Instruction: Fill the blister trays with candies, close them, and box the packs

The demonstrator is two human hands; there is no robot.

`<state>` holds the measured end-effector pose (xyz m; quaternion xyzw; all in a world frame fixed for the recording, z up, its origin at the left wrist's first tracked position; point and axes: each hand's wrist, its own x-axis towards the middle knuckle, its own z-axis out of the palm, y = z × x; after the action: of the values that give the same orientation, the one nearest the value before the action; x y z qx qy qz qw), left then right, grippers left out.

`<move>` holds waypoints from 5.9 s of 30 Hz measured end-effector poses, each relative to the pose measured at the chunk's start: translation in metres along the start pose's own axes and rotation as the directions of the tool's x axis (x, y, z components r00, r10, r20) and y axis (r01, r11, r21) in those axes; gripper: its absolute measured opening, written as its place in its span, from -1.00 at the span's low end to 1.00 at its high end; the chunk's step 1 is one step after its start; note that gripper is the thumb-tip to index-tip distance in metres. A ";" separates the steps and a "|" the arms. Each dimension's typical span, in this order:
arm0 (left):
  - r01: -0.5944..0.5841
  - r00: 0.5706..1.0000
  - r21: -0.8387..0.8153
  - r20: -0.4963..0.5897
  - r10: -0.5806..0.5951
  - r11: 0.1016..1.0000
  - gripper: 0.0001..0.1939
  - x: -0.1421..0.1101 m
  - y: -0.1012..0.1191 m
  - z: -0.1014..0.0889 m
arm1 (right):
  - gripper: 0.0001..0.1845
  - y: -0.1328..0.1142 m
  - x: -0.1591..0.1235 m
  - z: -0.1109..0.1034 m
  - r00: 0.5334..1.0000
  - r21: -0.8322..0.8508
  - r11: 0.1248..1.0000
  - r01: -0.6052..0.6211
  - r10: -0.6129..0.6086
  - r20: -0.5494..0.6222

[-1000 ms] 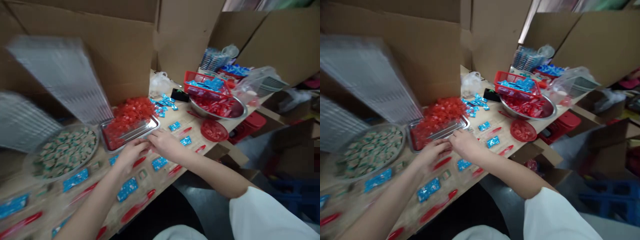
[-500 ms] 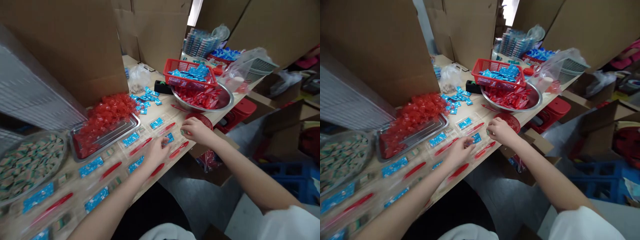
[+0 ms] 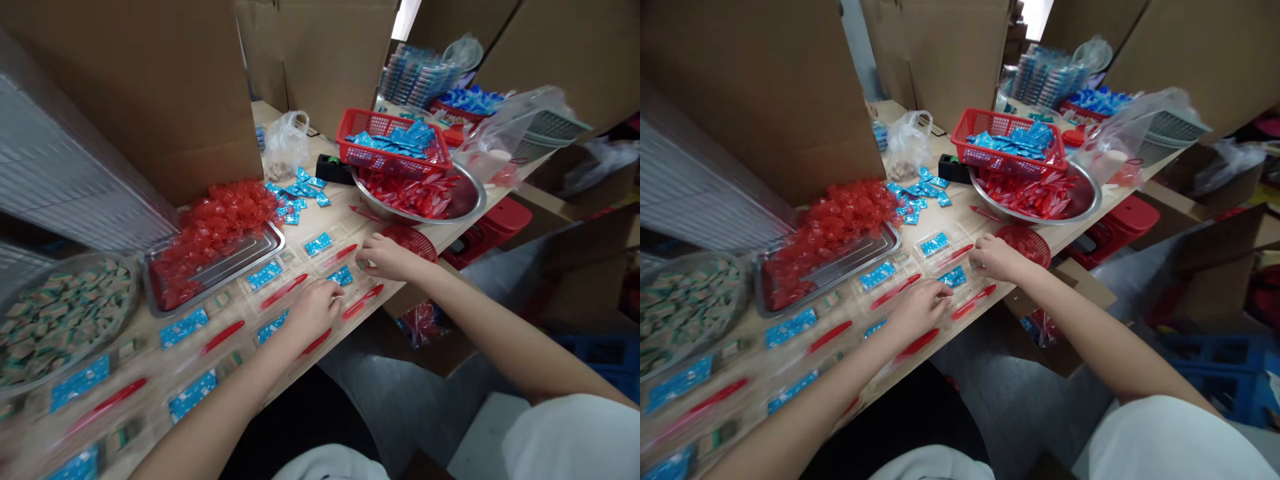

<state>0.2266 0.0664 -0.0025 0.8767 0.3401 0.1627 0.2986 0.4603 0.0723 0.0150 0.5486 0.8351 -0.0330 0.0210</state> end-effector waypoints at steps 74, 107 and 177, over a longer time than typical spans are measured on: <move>0.808 0.420 -0.011 -0.690 -0.589 0.589 -0.76 -0.272 -0.213 -0.266 | -0.81 -0.270 0.257 -0.046 0.889 0.387 0.802 0.455 -0.387 -0.244; -0.032 0.337 -0.918 -0.383 -0.860 0.396 -0.81 -0.211 -0.255 -0.239 | -0.87 -0.388 0.332 -0.023 0.984 0.992 -0.021 -0.128 -0.129 0.125; -0.284 0.310 -0.929 -0.323 -0.894 0.237 -0.87 -0.215 -0.232 -0.246 | -0.86 -0.407 0.338 -0.036 0.976 0.972 0.173 -0.160 -0.121 0.183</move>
<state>-0.1628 0.1557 0.0218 0.1713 0.4937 0.6688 0.5288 -0.0476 0.2232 0.0397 0.4367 0.6024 -0.6216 -0.2449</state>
